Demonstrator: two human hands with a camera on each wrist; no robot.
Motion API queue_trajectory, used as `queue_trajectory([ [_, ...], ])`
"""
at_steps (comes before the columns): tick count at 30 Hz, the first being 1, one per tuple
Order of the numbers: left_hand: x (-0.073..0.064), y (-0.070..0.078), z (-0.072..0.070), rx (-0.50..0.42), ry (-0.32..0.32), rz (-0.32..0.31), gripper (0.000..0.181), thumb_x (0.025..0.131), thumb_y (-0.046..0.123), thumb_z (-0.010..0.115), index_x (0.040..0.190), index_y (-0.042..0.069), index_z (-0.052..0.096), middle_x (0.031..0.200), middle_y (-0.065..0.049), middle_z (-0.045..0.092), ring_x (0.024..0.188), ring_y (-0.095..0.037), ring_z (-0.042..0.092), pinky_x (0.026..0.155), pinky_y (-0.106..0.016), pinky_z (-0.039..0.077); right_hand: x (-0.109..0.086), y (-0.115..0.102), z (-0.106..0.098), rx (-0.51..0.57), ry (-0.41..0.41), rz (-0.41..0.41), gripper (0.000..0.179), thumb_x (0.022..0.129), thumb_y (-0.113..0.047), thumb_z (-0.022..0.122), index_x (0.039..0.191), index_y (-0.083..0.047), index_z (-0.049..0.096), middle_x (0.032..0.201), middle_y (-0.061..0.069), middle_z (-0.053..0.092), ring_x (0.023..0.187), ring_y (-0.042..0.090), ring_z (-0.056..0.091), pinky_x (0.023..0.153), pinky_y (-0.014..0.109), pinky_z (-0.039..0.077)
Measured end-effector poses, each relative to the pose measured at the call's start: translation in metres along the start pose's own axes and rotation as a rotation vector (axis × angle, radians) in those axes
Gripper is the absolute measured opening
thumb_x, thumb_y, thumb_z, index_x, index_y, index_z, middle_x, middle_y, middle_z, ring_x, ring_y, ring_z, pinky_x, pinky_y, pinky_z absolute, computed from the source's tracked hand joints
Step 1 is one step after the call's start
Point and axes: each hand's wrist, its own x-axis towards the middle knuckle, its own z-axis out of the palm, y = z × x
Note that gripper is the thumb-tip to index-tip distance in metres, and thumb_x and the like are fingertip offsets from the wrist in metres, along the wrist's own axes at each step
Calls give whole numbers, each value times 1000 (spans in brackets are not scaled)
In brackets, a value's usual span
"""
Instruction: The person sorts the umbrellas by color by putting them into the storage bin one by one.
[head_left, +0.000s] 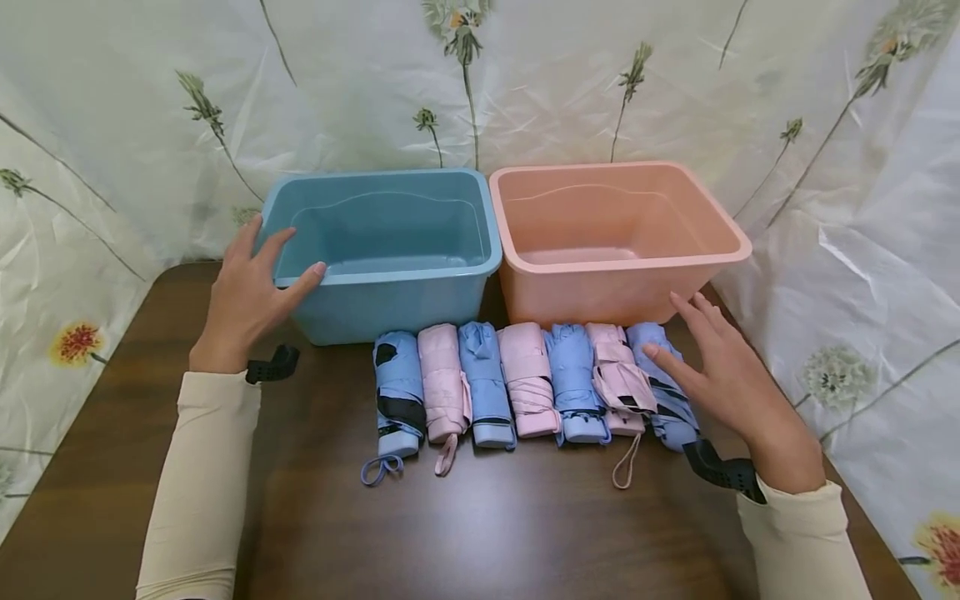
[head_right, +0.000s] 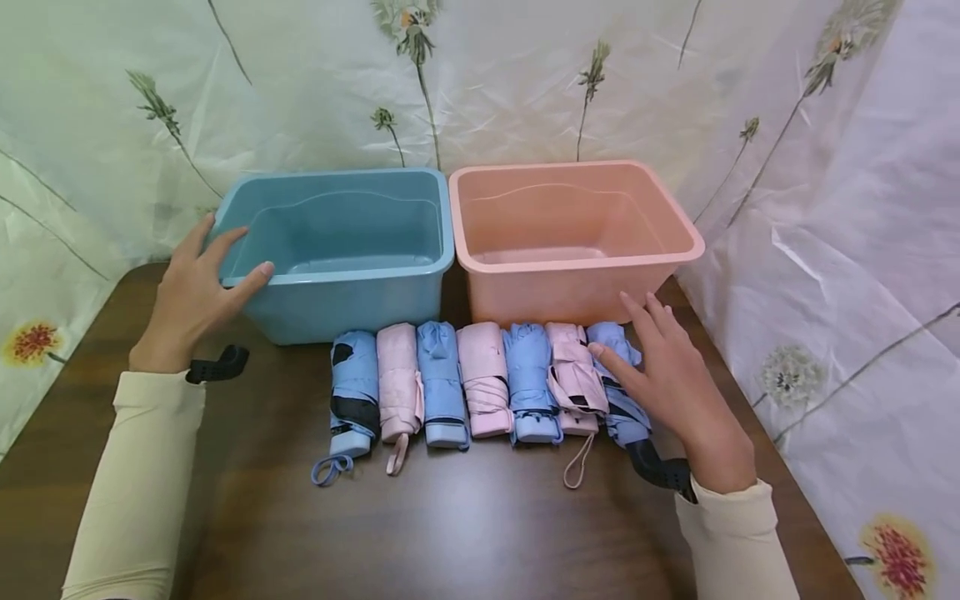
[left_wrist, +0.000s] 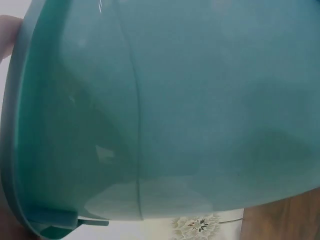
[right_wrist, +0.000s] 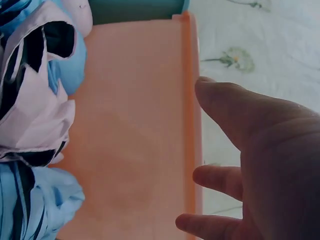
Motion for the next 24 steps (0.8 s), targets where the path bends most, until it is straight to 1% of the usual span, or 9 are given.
queue_trajectory([
  [2,-2,-2,0,7,-6,-19,73,87,61,52,146,18,44,160,-11,15,144,-37,17,99,-73,26,-1,1,0,4,-13,33,80,91,-42,64,154,-11,24,158,21,17,143,45,16,102,72,19],
  [5,-3,-2,1,12,-7,-28,74,87,62,51,145,16,45,160,-12,15,144,-38,17,98,-74,26,-3,4,0,-4,-28,63,78,92,-43,62,153,-10,26,155,23,23,143,44,17,100,73,20],
  [8,-2,-1,3,17,-6,-22,74,88,63,50,144,15,46,159,-13,18,144,-37,17,99,-73,25,-5,8,-1,-9,-52,85,78,92,-44,61,153,-12,25,154,24,26,142,44,19,100,71,22],
  [13,-2,1,4,25,2,-6,72,89,62,48,140,11,51,157,-15,24,146,-34,14,102,-71,24,-7,17,1,-5,-94,127,80,91,-48,61,154,-15,25,152,23,31,138,45,28,100,68,27],
  [18,-3,1,5,21,5,5,69,90,61,48,133,7,57,156,-17,25,146,-34,14,103,-70,22,-12,27,8,-26,-104,137,78,91,-45,62,152,-10,29,148,26,36,132,48,34,98,68,30],
  [24,-2,0,5,29,14,13,67,91,60,47,127,5,62,156,-18,26,146,-36,14,103,-70,21,-16,36,14,-45,-114,128,74,92,-44,62,150,-8,32,142,30,41,117,51,48,87,67,40],
])
